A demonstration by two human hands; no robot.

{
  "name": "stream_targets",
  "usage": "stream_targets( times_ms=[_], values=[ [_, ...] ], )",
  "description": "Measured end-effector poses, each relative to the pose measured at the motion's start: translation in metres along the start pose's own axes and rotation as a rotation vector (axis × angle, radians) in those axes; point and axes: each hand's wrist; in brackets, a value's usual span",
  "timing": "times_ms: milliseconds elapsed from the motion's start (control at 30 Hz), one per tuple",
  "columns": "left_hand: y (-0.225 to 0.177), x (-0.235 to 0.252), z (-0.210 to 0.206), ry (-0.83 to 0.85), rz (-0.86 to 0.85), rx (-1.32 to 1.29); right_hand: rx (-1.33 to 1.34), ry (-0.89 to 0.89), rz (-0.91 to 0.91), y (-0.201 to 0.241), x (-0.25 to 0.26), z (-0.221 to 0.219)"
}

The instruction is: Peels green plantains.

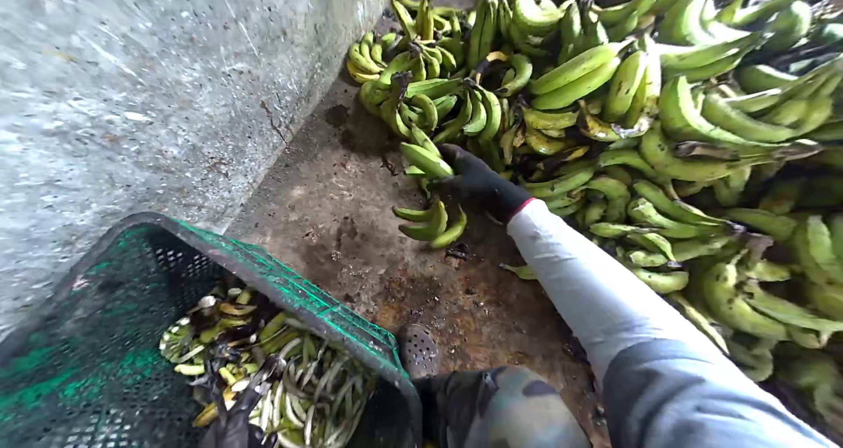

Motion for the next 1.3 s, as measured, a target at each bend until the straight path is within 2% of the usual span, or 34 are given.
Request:
stream_targets(
  times_ms=[67,200,300,367,500,567,633,733,800,867,1000,1067,1133,1200,1233,1300],
  values=[
    [-0.009,-0.012,0.007,-0.02,-0.031,-0.015,0.2,0.045,0.061,0.056,-0.03,-0.002],
    [-0.024,-0.034,0.037,-0.018,-0.106,-0.093,0.328,0.058,0.216,0.16,-0.085,-0.022],
    [-0.025,-0.039,0.062,-0.018,-0.25,-0.198,0.438,0.083,0.299,0.223,-0.121,-0.05],
    [-0.043,-0.056,0.068,-0.056,-0.339,-0.279,0.538,0.147,0.353,0.252,-0.138,-0.074],
    [-0.074,-0.103,0.082,-0.124,-0.68,-0.383,0.507,0.116,0.367,0.299,-0.181,-0.131],
    [-0.08,-0.126,0.093,-0.061,-0.892,-0.249,0.438,0.117,0.299,0.311,-0.202,-0.159],
    [-0.079,-0.135,0.098,-0.061,-0.988,0.088,0.347,0.168,0.224,0.311,-0.215,-0.186],
    [-0.06,-0.113,0.095,-0.07,-1.057,0.588,0.327,0.299,0.178,0.296,-0.229,-0.222],
    [-0.044,-0.098,0.09,-0.079,-1.091,0.759,0.403,0.413,0.217,0.276,-0.234,-0.239],
    [-0.037,-0.098,0.087,0.013,-0.967,0.798,0.45,0.475,0.159,0.27,-0.227,-0.251],
    [-0.034,-0.105,0.082,0.256,-0.499,0.787,0.148,0.266,0.059,0.25,-0.225,-0.261],
    [-0.021,-0.106,0.075,0.308,-0.356,0.596,0.186,0.255,-0.027,0.224,-0.225,-0.27],
    [-0.003,-0.104,0.066,0.281,-0.281,0.275,0.302,0.27,-0.124,0.193,-0.228,-0.283],
    [0.004,-0.105,0.061,0.269,-0.241,0.085,0.502,0.256,-0.249,0.163,-0.22,-0.303],
    [0.005,-0.107,0.058,0.276,-0.237,0.07,0.597,0.232,-0.303,0.153,-0.217,-0.313],
    [0.004,-0.113,0.054,0.296,-0.228,0.124,0.612,0.159,-0.38,0.146,-0.217,-0.326]
  ],
)
Point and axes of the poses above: each hand's wrist, its own x-axis towards the middle knuckle, its own z-axis out of the back of the hand, y = z × x, and after that the axes turned 3 degrees about -z, right-handed
